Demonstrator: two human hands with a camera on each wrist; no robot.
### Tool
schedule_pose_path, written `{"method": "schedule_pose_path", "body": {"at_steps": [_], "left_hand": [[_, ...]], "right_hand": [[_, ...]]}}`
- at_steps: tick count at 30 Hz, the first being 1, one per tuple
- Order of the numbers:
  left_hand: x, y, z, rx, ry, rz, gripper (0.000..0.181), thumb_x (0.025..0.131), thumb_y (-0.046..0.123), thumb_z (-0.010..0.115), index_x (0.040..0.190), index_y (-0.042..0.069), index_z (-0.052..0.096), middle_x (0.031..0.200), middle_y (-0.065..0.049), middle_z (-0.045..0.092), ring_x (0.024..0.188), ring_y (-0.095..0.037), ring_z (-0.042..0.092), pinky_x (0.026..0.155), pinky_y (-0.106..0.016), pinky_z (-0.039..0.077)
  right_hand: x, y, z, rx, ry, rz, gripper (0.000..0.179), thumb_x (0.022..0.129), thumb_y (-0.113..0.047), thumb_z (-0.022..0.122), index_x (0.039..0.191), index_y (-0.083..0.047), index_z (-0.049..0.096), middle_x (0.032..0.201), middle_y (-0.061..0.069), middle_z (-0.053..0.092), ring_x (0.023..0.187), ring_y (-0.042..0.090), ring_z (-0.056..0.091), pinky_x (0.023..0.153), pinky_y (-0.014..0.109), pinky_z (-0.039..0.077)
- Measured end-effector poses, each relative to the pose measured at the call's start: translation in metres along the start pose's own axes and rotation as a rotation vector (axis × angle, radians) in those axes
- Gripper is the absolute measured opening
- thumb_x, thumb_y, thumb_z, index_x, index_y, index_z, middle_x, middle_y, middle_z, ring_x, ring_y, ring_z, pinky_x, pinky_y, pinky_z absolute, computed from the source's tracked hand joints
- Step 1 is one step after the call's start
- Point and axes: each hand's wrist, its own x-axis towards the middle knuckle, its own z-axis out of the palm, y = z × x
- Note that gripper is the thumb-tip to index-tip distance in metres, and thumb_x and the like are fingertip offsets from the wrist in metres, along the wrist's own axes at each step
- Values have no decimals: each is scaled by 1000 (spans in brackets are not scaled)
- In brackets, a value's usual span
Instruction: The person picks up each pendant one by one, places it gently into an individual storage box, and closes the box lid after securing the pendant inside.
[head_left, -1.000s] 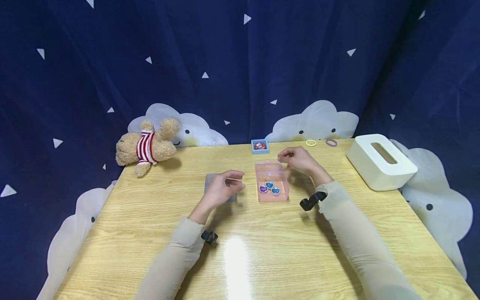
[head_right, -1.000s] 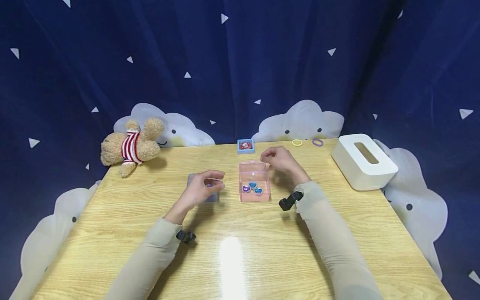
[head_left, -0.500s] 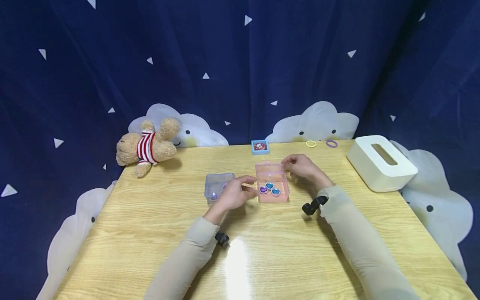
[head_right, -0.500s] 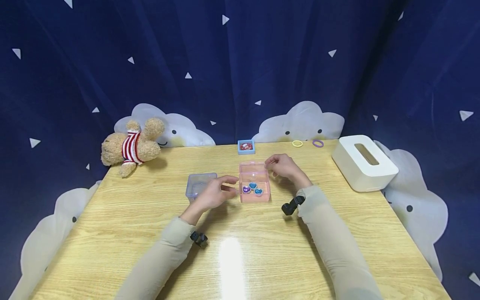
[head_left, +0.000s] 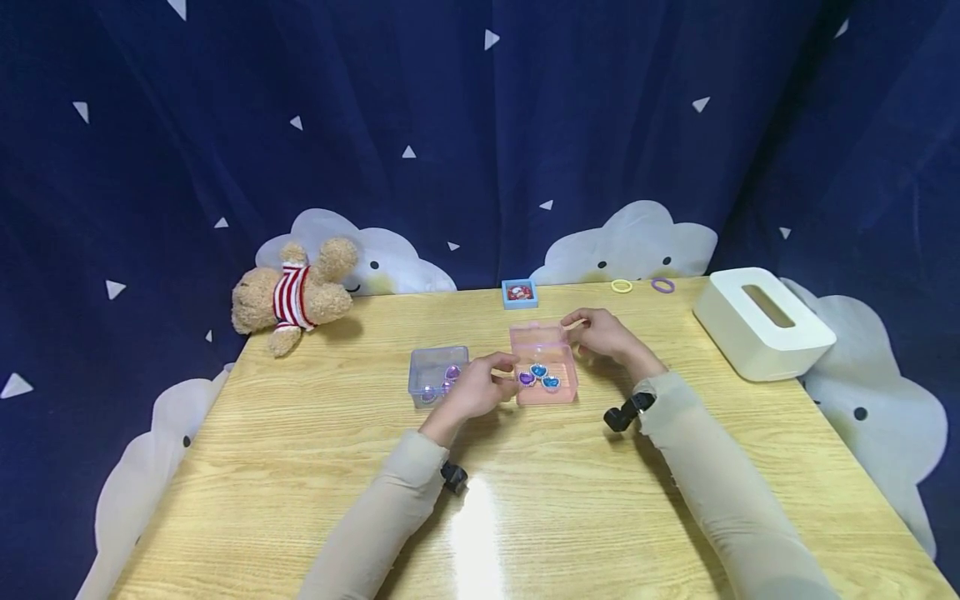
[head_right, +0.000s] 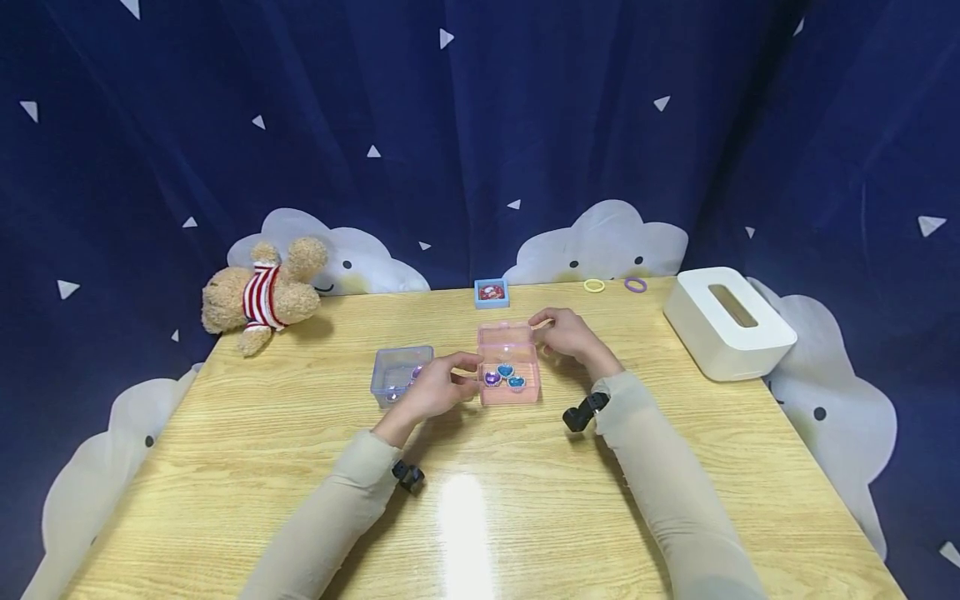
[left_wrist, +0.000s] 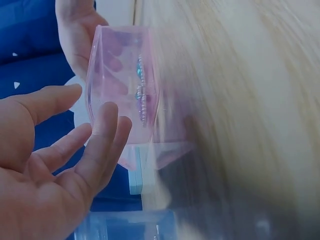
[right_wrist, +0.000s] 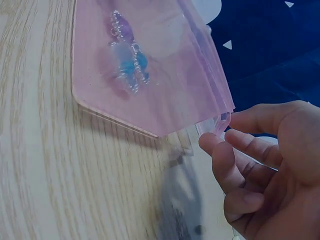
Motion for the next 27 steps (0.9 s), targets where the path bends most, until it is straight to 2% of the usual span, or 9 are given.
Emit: {"method": "schedule_pose_path", "body": {"at_steps": [5, 11, 16, 18, 21, 24, 27], "left_hand": [[0, 1, 1, 13, 14, -15, 51, 90, 13, 70, 139, 6, 56, 130, -19, 64, 106, -32, 70, 86, -36, 59], [1, 2, 3, 7, 38, -40, 51, 89, 15, 72, 137, 7, 58, 126, -18, 66, 104, -31, 70, 82, -34, 60], [2, 1, 5, 12, 50, -56, 50, 89, 16, 73, 137, 8, 59, 126, -16, 66, 105, -31, 71, 81, -34, 60], [2, 1, 5, 11, 54, -61, 50, 89, 16, 73, 136, 9, 59, 126, -16, 67, 105, -31, 71, 81, -34, 60], [2, 0, 6, 8, 59, -64, 50, 89, 16, 74, 136, 8, 59, 125, -16, 67, 105, -31, 71, 80, -34, 60], [3, 1, 6, 5, 58, -74, 51, 89, 15, 74, 137, 8, 59, 125, -16, 67, 106, -31, 71, 80, -33, 61], [3, 2, 6, -2, 55, -84, 52, 88, 15, 74, 137, 8, 58, 125, -16, 67, 105, -30, 71, 78, -32, 61]], "right_hand": [[-1, -1, -1, 28, -6, -17, 40, 93, -9, 61, 133, -2, 57, 90, 10, 68, 67, 20, 63, 57, 31, 52], [-3, -3, -1, 57, 12, -25, 45, 93, -8, 62, 137, -4, 52, 103, 19, 70, 72, 26, 66, 59, 32, 53], [-5, -6, -1, 75, 27, -20, 50, 94, -8, 62, 142, -3, 48, 114, 25, 68, 73, 25, 65, 63, 32, 54], [-5, -6, -2, 74, 30, -16, 50, 95, -8, 61, 143, -3, 48, 115, 24, 67, 73, 24, 64, 62, 31, 53], [-4, -5, -2, 76, 36, -3, 48, 95, -10, 62, 141, -4, 51, 108, 18, 67, 76, 24, 64, 60, 30, 52], [-4, -5, -3, 82, 40, 2, 39, 97, -17, 61, 134, -5, 59, 103, 14, 66, 80, 27, 63, 60, 30, 52], [-5, -5, -6, 123, 34, -13, 33, 102, -24, 56, 126, -4, 64, 104, 11, 67, 78, 24, 62, 60, 30, 51]]}}
